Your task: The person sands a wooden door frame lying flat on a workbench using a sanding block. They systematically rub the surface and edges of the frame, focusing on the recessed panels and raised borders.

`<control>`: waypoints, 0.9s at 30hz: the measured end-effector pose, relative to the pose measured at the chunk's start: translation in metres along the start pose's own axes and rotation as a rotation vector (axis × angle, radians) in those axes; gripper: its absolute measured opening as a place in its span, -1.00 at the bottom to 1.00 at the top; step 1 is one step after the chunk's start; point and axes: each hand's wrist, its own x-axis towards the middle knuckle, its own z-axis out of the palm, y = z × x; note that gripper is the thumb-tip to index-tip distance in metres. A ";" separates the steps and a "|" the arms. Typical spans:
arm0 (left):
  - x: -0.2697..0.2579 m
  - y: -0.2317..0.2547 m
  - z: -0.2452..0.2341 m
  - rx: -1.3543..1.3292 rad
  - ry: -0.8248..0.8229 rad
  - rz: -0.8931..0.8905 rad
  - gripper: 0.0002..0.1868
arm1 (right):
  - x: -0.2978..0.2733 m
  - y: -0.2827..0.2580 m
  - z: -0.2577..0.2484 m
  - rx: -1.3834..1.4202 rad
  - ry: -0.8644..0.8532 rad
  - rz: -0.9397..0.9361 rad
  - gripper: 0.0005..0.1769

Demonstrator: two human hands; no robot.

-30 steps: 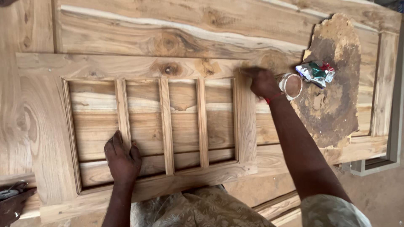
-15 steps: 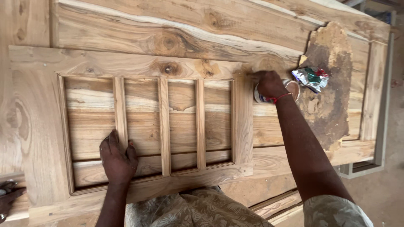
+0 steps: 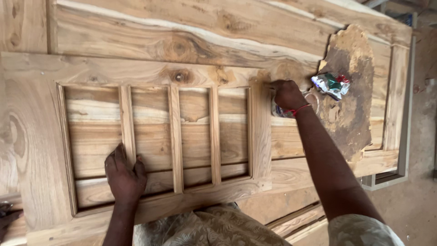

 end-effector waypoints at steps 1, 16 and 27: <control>0.002 0.000 0.000 0.000 0.003 0.009 -0.37 | 0.002 0.005 -0.007 -0.007 -0.076 -0.008 -0.45; 0.002 -0.004 0.001 -0.015 0.006 0.037 -0.37 | -0.010 -0.021 -0.003 0.115 -0.051 -0.031 -0.41; 0.003 -0.003 -0.002 -0.021 -0.003 0.073 -0.37 | -0.011 -0.061 -0.017 0.087 0.115 -0.130 -0.34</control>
